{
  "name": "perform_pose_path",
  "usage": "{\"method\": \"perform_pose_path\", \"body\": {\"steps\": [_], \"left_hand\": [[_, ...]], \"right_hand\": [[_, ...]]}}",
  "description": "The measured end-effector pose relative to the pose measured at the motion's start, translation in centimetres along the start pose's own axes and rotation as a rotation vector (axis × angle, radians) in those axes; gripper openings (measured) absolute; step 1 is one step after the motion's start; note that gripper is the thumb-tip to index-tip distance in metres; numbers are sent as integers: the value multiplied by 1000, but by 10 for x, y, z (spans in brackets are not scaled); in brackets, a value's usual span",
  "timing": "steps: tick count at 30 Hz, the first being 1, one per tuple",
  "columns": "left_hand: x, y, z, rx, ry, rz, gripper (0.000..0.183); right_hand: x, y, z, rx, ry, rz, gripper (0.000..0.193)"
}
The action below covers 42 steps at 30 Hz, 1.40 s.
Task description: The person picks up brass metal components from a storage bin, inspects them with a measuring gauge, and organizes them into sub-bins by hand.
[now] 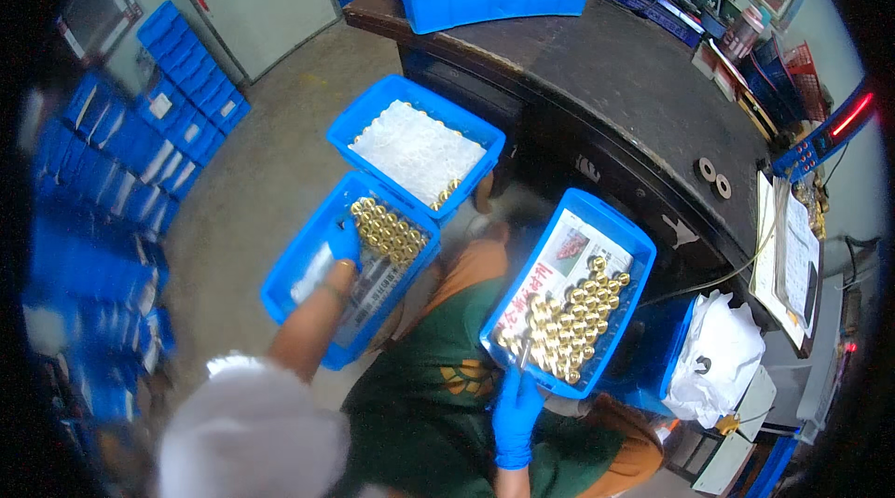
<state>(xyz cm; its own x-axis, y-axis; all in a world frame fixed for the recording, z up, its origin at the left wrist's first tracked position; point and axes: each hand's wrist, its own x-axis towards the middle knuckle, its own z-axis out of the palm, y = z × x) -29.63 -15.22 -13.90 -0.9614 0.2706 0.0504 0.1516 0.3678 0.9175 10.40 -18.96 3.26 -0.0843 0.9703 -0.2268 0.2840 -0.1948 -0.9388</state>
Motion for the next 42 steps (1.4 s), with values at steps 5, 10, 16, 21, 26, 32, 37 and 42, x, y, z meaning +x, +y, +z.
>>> {"method": "perform_pose_path", "body": {"steps": [5,10,16,21,26,32,37,42], "left_hand": [[9,-31,19,-66,81,-167,28],[33,-72,3,-527,-70,-429,40],[-82,112,25,-188,-330,444,37],[-215,205,90,-48,-1059,940,31],[-279,191,166,474,-1301,940,25],[-264,167,182,212,-1354,357,37],[-275,236,86,-602,-1660,-734,40],[-274,248,31,-592,-1812,-673,36]], "right_hand": [[-6,25,1,-22,-3,-31,26],[-2,8,4,-46,-9,-102,23],[-2,2,-3,-46,-13,4,24],[-4,-6,-11,-96,-5,35,23],[-13,-9,-25,-50,56,15,22],[-9,-2,-35,10,142,-28,23],[3,13,-37,35,120,50,27],[3,-4,-33,300,140,165,26]]}}
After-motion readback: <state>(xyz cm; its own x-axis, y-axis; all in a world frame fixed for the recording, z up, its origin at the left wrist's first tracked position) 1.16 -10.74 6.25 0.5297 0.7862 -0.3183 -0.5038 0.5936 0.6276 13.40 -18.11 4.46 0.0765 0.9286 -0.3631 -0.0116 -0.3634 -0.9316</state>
